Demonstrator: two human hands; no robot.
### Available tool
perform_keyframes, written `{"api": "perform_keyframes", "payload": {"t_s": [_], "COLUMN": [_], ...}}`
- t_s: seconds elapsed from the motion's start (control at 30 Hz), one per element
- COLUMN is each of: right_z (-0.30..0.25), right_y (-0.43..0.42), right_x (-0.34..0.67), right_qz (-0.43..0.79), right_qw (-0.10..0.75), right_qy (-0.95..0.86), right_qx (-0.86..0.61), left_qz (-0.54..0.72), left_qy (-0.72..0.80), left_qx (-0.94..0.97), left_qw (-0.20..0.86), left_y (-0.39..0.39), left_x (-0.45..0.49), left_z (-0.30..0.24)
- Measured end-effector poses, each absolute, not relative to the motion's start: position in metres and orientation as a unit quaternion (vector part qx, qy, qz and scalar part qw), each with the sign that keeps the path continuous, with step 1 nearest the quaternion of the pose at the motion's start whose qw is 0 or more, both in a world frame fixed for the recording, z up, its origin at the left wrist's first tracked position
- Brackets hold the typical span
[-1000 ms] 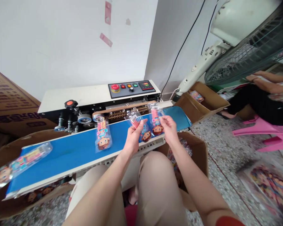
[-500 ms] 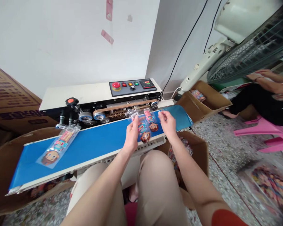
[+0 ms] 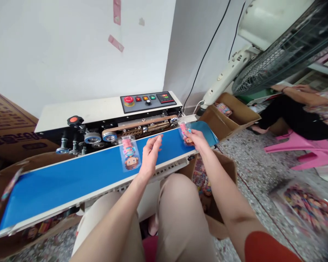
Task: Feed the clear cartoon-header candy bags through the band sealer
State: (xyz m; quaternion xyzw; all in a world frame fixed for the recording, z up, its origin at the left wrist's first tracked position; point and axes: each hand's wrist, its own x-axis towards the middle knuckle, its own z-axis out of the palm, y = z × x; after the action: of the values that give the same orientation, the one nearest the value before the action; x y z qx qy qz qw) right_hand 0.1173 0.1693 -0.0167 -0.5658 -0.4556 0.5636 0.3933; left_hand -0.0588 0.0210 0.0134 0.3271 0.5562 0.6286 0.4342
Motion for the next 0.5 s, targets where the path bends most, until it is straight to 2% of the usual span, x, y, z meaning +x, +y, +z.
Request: {"api": "perform_keyframes", "payload": {"t_s": [0.07, 0.17, 0.27, 0.4, 0.5], "right_z": [-0.019, -0.017, -0.012, -0.028, -0.071], "right_y": [0.176, 0.163, 0.137, 0.11, 0.096], "right_x": [0.114, 0.112, 0.129, 0.186, 0.248], "right_qz": [0.568, 0.489, 0.393, 0.33, 0.317], "right_qw": [0.35, 0.347, 0.409, 0.531, 0.515], "right_qy": [-0.482, -0.554, -0.6, -0.53, -0.469], "right_qx": [-0.568, -0.577, -0.564, -0.573, -0.643], "left_qz": [0.632, 0.638, 0.645, 0.661, 0.654], "left_qy": [0.555, 0.557, 0.565, 0.557, 0.572], "left_qx": [0.323, 0.319, 0.312, 0.315, 0.307], "left_qw": [0.433, 0.427, 0.41, 0.392, 0.388], "left_y": [0.021, 0.021, 0.021, 0.02, 0.02], "left_x": [-0.059, -0.059, -0.059, -0.055, -0.051], "left_z": [0.013, 0.015, 0.018, 0.022, 0.021]}}
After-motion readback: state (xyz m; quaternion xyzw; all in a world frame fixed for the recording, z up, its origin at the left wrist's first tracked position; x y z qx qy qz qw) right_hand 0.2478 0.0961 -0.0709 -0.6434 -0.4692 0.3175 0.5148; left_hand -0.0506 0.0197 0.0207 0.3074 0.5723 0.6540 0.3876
